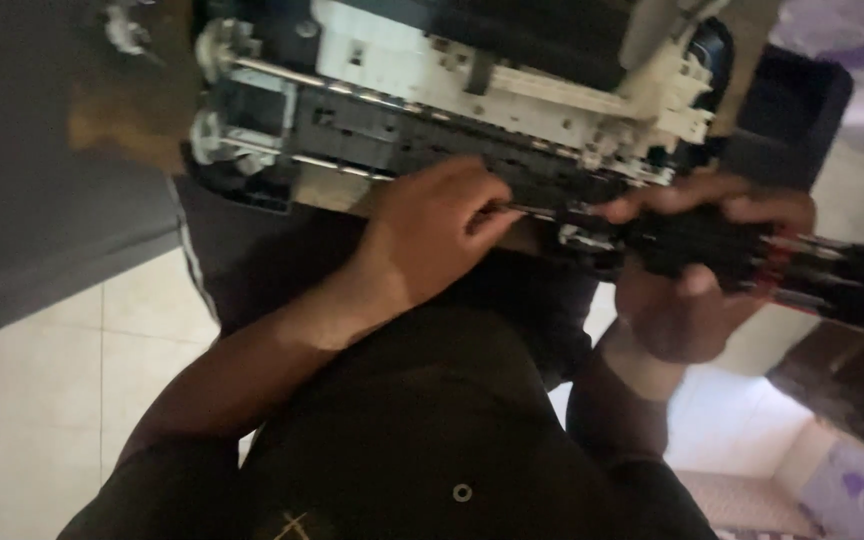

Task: The person uses a screwdriver to remove screws from the internal mechanism of a disassembled printer. They then use their hands to detach and reattach small white plastic components within the device.

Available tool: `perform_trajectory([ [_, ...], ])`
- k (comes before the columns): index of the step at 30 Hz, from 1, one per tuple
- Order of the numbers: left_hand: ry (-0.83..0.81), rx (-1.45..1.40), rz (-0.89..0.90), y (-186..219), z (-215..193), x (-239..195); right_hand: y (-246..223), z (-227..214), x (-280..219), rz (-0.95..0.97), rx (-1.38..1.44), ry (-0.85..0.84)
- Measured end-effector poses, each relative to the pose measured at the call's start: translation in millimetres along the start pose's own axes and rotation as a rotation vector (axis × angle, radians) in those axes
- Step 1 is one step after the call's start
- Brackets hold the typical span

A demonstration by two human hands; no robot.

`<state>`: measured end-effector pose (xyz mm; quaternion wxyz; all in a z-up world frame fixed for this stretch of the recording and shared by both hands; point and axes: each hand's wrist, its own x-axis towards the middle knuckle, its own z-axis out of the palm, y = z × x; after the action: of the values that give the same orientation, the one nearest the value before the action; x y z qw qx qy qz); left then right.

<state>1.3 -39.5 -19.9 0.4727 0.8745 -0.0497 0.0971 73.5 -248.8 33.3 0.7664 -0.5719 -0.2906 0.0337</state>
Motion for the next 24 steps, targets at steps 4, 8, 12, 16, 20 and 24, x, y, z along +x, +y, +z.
perform_trajectory([
  [4, 0.012, -0.015, -0.009, 4, -10, 1, -9, 13, 1, 0.028, -0.052, 0.041],
  [8, 0.022, 0.040, 0.000, 3, -12, 1, -10, 18, 3, 0.039, -0.039, 0.044],
  [12, 0.070, 0.049, 0.049, 0, -8, 1, -9, 14, 0, 0.032, -0.007, 0.043],
  [16, 0.005, 0.059, 0.026, 0, -7, 0, -10, 17, 1, 0.035, -0.021, 0.046],
  [20, 0.027, 0.194, 0.035, -1, -1, -3, -12, 22, 1, 0.038, -0.079, 0.037],
  [24, 0.075, 0.270, 0.122, 3, -5, 0, -8, 15, 2, 0.005, -0.163, -0.046],
])
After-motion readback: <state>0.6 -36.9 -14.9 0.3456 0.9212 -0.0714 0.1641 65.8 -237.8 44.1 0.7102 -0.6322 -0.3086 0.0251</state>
